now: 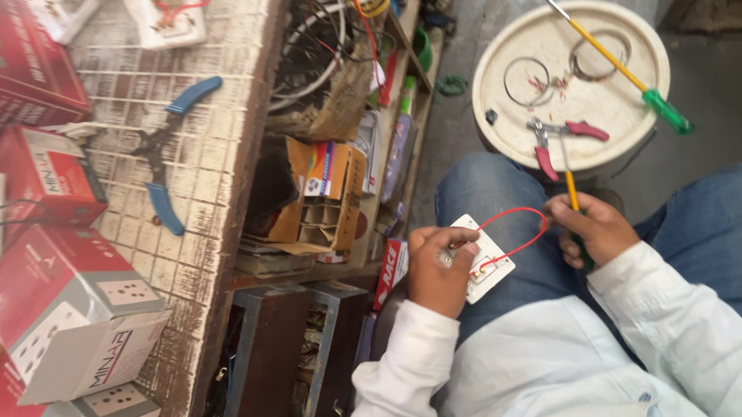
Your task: The person sits and wires a white electrical switch plate using red wires. They use a screwdriver to tighten terminal screws and pliers to strip and cut wire ends. The person handles multiple switch plates, placing completed ones on a nearby table.
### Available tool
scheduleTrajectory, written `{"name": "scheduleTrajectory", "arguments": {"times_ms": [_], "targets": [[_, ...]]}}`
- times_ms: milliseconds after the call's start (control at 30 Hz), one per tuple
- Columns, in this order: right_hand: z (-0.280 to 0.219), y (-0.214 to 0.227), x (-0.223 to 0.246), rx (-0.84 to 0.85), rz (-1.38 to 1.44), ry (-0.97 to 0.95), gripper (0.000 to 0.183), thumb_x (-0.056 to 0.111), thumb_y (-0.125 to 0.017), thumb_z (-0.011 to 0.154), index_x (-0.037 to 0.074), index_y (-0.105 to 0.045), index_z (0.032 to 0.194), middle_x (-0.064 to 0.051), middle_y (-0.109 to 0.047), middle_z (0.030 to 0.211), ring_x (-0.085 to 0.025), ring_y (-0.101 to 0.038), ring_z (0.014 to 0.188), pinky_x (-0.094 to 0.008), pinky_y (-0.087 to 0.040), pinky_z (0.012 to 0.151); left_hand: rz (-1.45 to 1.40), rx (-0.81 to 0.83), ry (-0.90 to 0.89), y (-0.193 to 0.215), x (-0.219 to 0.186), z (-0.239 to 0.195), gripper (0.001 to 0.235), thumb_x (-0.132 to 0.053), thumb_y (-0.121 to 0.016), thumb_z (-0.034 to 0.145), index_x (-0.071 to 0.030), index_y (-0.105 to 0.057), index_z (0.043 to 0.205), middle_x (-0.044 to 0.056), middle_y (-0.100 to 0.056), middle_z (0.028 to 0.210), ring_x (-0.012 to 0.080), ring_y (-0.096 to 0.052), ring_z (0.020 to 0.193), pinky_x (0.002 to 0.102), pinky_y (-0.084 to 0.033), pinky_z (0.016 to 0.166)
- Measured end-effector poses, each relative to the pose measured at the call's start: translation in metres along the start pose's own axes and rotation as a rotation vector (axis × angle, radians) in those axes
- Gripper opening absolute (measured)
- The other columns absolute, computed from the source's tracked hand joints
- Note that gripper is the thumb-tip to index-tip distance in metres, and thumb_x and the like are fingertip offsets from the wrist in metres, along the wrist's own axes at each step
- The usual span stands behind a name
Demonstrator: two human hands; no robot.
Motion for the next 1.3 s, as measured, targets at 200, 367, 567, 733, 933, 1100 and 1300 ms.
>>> {"name": "scheduleTrajectory", "arguments": {"times_ms": [200,367,567,733,933,1100,1300], "targets": [[0.019,0.016,-0.009,0.061,-0.002,-0.014,0.021,0.022,-0.063,0.096,0.007,-0.061,0.110,-0.008,-0.065,0.080,-0.012,-0.048,0.049,-0.029,-0.037,0.038,-0.044,-0.388,-0.221,0.108,-0.042,0.055,0.020,-0.016,-0.079,0.088,-0.004,-0.070,0.101,0.011,-0.065,0.102,0.0264,-0.063,0.097,0.037,-0.050,0.089],[0.032,0.018,-0.021,0.060,-0.076,-0.064,0.020,0.021,-0.065,0.094,0.007,-0.062,0.108,-0.010,-0.064,0.078,-0.013,-0.048,0.049,-0.030,-0.038,0.039,-0.071,-0.796,-0.236,0.232,-0.064,0.145,0.028,-0.016,-0.077,0.090,-0.002,-0.073,0.114,0.015,-0.058,0.119,0.0238,-0.058,0.109,0.039,-0.052,0.098],[0.037,0.021,-0.026,0.038,-0.087,-0.077,0.020,0.020,-0.066,0.094,0.006,-0.063,0.108,-0.010,-0.064,0.077,-0.013,-0.048,0.049,-0.030,-0.038,0.039,-0.519,-0.585,-0.340,0.264,-0.079,0.197,0.072,-0.002,-0.068,0.084,-0.003,-0.040,0.151,0.022,-0.040,0.159,0.0322,-0.047,0.140,0.042,-0.043,0.116],[0.039,0.022,-0.031,0.031,-0.105,-0.084,0.020,0.018,-0.067,0.092,0.005,-0.064,0.107,-0.010,-0.064,0.077,-0.014,-0.048,0.048,-0.031,-0.038,0.038,0.349,-0.924,-0.195,0.254,-0.103,0.172,0.084,-0.004,-0.083,0.085,-0.003,-0.040,0.157,0.035,-0.012,0.164,0.0527,-0.011,0.152,0.049,-0.019,0.122],[0.045,0.021,-0.036,0.038,-0.134,-0.081,0.022,0.018,-0.067,0.092,0.003,-0.065,0.107,-0.011,-0.065,0.077,-0.014,-0.048,0.047,-0.031,-0.037,0.037,0.511,-0.433,-0.088,0.249,-0.148,0.248,0.073,-0.037,-0.086,0.081,-0.016,-0.056,0.144,0.013,-0.053,0.157,0.0297,-0.041,0.153,0.042,-0.032,0.131],[0.047,0.025,-0.032,0.012,-0.181,-0.078,0.022,0.017,-0.068,0.089,0.003,-0.067,0.106,-0.011,-0.065,0.074,-0.017,-0.049,0.045,-0.033,-0.038,0.037,0.913,-0.146,0.095,0.249,-0.153,0.290,0.085,-0.038,-0.089,0.074,-0.019,-0.048,0.146,0.016,-0.038,0.155,0.0383,-0.034,0.146,0.054,-0.025,0.117],[0.047,0.026,-0.038,0.016,-0.163,-0.113,0.021,0.017,-0.070,0.089,0.003,-0.067,0.104,-0.010,-0.063,0.071,-0.015,-0.048,0.045,-0.032,-0.037,0.036,1.203,-0.235,0.184,0.331,-0.098,0.317,0.030,-0.016,-0.073,0.091,-0.013,-0.073,0.121,0.017,-0.062,0.136,0.0354,-0.061,0.125,0.045,-0.046,0.108]]}}
Point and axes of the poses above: each hand's wrist, its own z-axis towards the middle knuckle, its own y-axis out of the back of the hand, x = y × z, the point moved 5 cm from there along z, towards the middle knuckle
